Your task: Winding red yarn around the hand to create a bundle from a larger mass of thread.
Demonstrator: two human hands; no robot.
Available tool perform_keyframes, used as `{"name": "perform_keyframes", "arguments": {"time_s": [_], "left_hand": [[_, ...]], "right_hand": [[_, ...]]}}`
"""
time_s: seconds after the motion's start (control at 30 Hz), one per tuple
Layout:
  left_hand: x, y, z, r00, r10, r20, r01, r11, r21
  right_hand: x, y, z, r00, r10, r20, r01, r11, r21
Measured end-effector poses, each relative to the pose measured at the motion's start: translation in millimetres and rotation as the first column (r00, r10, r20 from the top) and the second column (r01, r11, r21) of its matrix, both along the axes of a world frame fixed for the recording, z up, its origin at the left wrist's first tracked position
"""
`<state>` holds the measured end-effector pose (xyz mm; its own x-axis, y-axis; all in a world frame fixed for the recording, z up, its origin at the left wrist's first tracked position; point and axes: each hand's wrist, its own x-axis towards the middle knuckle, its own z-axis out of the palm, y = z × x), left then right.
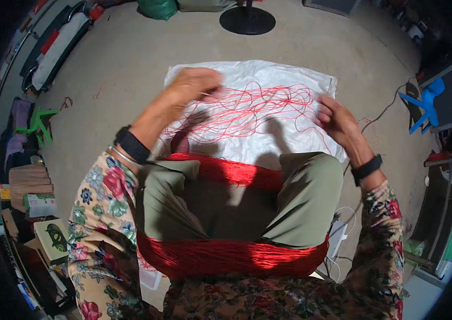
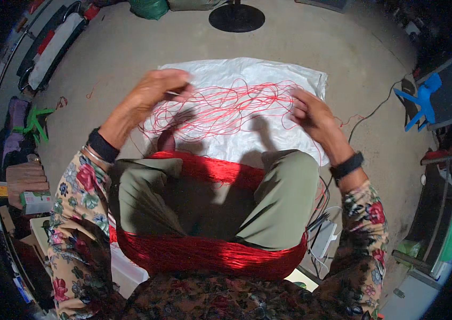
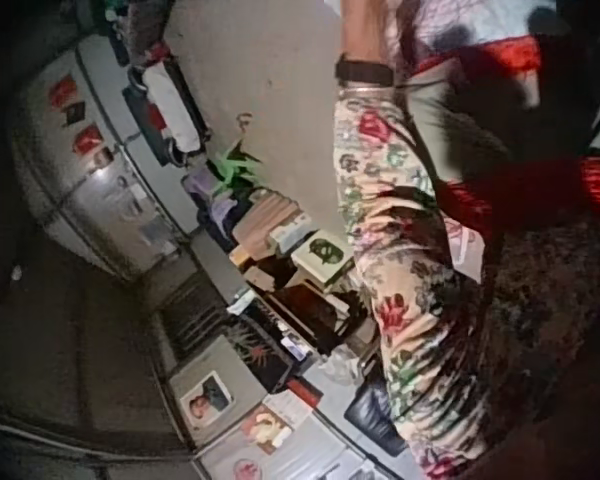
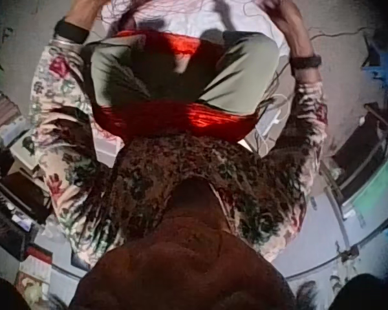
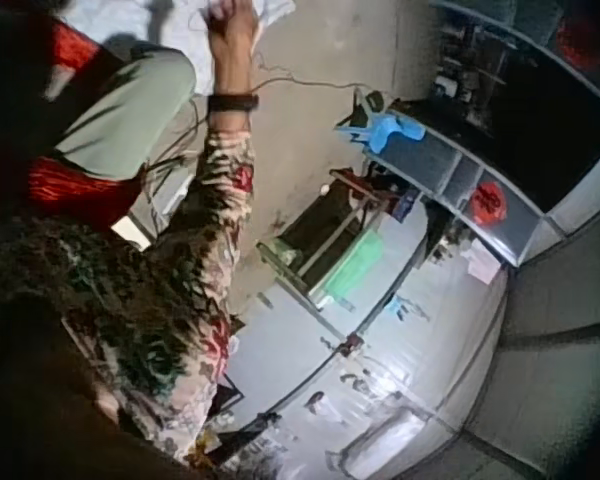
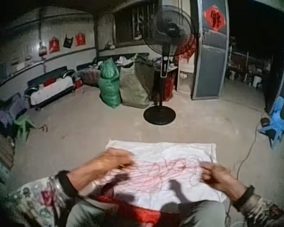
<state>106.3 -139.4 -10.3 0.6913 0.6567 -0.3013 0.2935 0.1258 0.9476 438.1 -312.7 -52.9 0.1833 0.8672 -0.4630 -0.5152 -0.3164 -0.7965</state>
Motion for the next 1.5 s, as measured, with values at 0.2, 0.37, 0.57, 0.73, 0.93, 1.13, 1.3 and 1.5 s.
{"name": "perform_keyframes", "arguments": {"time_s": [0.2,0.37,0.57,0.73,0.93,1.13,1.3,1.5], "left_hand": [[50.2,-62.5,31.8,0.922,-0.2,0.332,0.245,0.964,-0.098],[13.0,-40.6,11.5,0.851,-0.398,0.342,0.351,0.916,0.191],[-147.5,0.3,23.7,0.979,0.197,0.049,-0.183,0.961,-0.206],[-131.5,-1.5,18.4,0.959,0.285,0.016,-0.281,0.952,-0.12],[17.2,-9.4,7.7,0.879,0.173,0.445,-0.037,0.954,-0.298],[10.3,-18.0,25.9,0.965,-0.091,0.248,0.13,0.981,-0.146],[-164.9,27.4,7.3,0.893,0.349,-0.285,-0.31,0.935,0.173],[-352.6,-47.0,0.8,0.782,0.379,-0.494,-0.402,0.913,0.063]], "right_hand": [[-98.5,71.7,84.1,0.906,0.351,-0.237,-0.192,0.84,0.507],[-37.2,90.9,51.7,0.974,0.205,-0.098,-0.144,0.891,0.432],[146.2,96.3,-11.9,0.938,-0.296,-0.183,0.334,0.912,0.24],[71.7,116.8,-20.0,0.984,-0.146,0.106,0.127,0.978,0.164],[-130.0,135.2,74.8,0.883,0.331,-0.333,-0.2,0.907,0.37],[-58.9,148.4,83.4,0.976,0.213,-0.035,-0.168,0.85,0.499],[135.4,139.1,1.9,0.887,-0.459,0.061,0.439,0.875,0.204],[192.6,80.7,-104.0,0.814,-0.142,0.563,0.195,0.98,-0.035]]}}
